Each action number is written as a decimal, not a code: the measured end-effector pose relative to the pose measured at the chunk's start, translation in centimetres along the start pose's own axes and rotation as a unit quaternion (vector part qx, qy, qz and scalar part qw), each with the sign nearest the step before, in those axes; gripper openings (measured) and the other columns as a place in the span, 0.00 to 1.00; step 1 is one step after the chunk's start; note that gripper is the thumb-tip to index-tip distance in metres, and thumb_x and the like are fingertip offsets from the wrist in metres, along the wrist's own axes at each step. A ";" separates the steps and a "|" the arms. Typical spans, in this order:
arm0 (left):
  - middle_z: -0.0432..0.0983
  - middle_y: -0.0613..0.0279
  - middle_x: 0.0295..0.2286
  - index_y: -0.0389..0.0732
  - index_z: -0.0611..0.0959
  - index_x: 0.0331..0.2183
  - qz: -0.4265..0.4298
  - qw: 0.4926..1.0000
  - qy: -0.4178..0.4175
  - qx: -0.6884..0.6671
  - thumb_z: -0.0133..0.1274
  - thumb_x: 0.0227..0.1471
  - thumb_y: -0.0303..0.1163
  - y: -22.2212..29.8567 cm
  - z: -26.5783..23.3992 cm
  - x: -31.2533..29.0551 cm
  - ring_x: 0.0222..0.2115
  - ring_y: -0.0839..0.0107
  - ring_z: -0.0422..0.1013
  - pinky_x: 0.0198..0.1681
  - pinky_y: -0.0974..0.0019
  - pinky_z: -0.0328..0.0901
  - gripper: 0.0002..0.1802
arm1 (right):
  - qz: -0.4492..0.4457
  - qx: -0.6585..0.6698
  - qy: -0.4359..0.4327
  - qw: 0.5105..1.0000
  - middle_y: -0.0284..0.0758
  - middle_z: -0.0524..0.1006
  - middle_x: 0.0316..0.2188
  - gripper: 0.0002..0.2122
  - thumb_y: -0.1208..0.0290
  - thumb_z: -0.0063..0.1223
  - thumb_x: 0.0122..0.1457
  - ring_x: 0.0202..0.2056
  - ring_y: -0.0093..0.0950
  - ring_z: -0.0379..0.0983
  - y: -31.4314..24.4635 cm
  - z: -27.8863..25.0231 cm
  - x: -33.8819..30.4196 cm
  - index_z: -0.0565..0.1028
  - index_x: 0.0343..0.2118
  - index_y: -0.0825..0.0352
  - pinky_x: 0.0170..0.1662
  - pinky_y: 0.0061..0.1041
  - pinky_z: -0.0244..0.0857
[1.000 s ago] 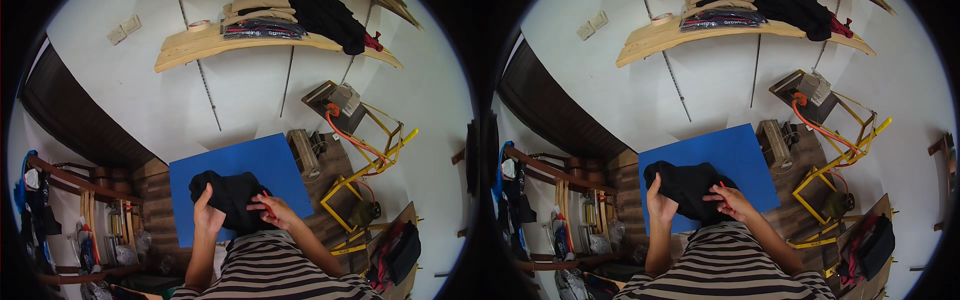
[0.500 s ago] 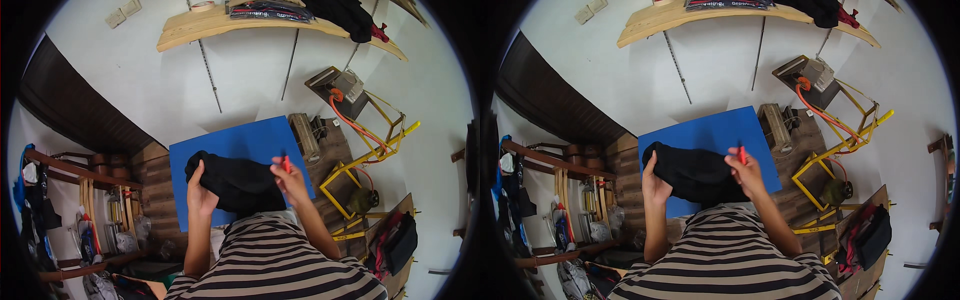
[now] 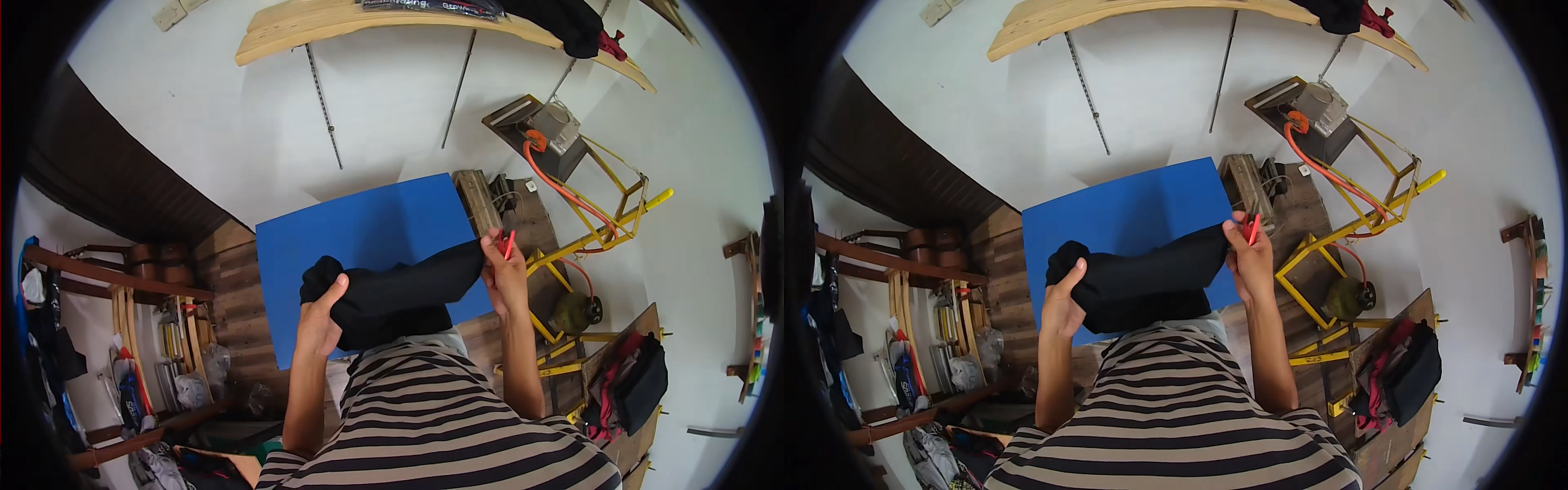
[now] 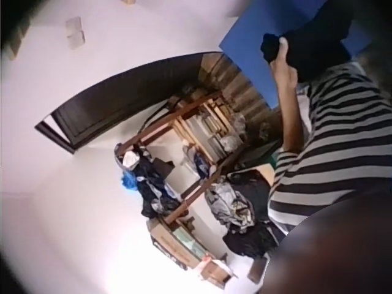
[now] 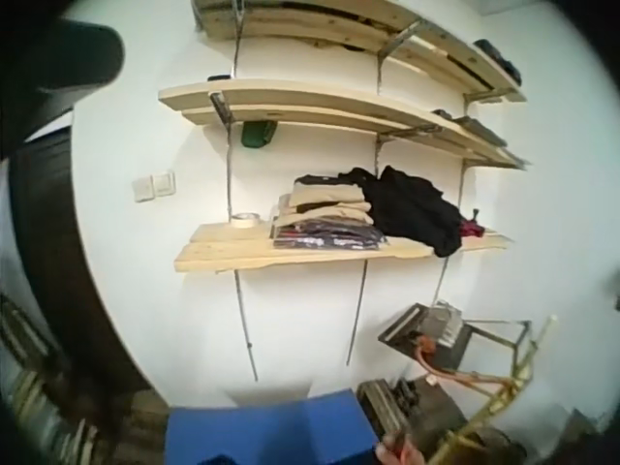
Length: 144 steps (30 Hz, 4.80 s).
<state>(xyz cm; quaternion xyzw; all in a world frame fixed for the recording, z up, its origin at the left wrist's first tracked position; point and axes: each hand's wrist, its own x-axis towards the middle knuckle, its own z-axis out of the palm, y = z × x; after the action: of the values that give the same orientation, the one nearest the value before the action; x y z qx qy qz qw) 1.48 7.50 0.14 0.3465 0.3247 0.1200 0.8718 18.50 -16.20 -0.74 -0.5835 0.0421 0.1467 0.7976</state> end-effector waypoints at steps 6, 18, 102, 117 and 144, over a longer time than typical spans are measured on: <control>0.74 0.51 0.43 0.27 0.74 0.47 0.111 0.991 -0.050 0.049 0.65 0.43 0.22 0.7 -0.6 0.5 0.43 0.66 0.73 0.50 0.65 0.67 0.28 | -0.015 0.002 -0.082 0.997 0.37 0.76 0.44 0.22 0.82 0.64 0.49 0.24 0.13 0.67 -1.8 -0.4 -1.3 0.68 0.47 0.66 0.19 0.12 0.55; 0.76 0.59 0.39 0.34 0.76 0.44 0.166 0.984 -0.063 0.028 0.63 0.43 0.17 2.3 2.0 0.3 0.40 0.68 0.74 0.49 0.65 0.68 0.24 | -0.163 -0.328 -0.144 0.919 0.34 0.79 0.34 0.19 0.83 0.64 0.47 0.35 0.18 0.74 -4.3 0.1 -2.1 0.69 0.42 0.71 0.39 0.17 0.67; 0.67 0.54 0.38 0.37 0.75 0.40 0.590 0.548 -0.191 0.561 0.60 0.48 0.49 -3.6 22.1 -9.0 0.33 0.59 0.72 0.33 0.62 0.70 0.27 | -0.209 0.298 -0.117 0.924 0.28 0.67 0.32 0.08 0.81 0.50 0.49 0.35 0.19 0.64 -14.1 1.9 -2.0 0.70 0.32 0.63 0.41 0.18 0.59; 0.72 0.62 0.32 0.44 0.76 0.38 0.580 0.534 -0.238 0.568 0.62 0.46 0.33 -2.4 17.7 -5.4 0.34 0.62 0.69 0.39 0.61 0.62 0.16 | -0.171 0.198 -0.224 0.939 0.29 0.68 0.30 0.09 0.85 0.50 0.47 0.32 0.17 0.64 -11.5 0.9 -1.1 0.69 0.30 0.66 0.36 0.15 0.57; 0.77 0.73 0.27 0.46 0.83 0.32 0.600 0.475 -0.104 0.635 0.66 0.38 0.29 -0.8 10.0 -7.8 0.32 0.76 0.75 0.63 0.40 0.44 0.14 | -0.117 -0.058 -0.112 0.985 0.25 0.70 0.16 0.05 0.84 0.50 0.52 0.15 0.11 0.61 -6.7 -5.6 -4.9 0.76 0.31 0.69 0.18 0.13 0.52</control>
<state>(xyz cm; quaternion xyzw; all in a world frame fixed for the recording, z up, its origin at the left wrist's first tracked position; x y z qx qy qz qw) 2.03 -1.76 8.84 0.9254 -0.0680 0.3385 0.1560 16.33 -24.27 4.77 -0.6097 -0.1241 0.1189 0.7737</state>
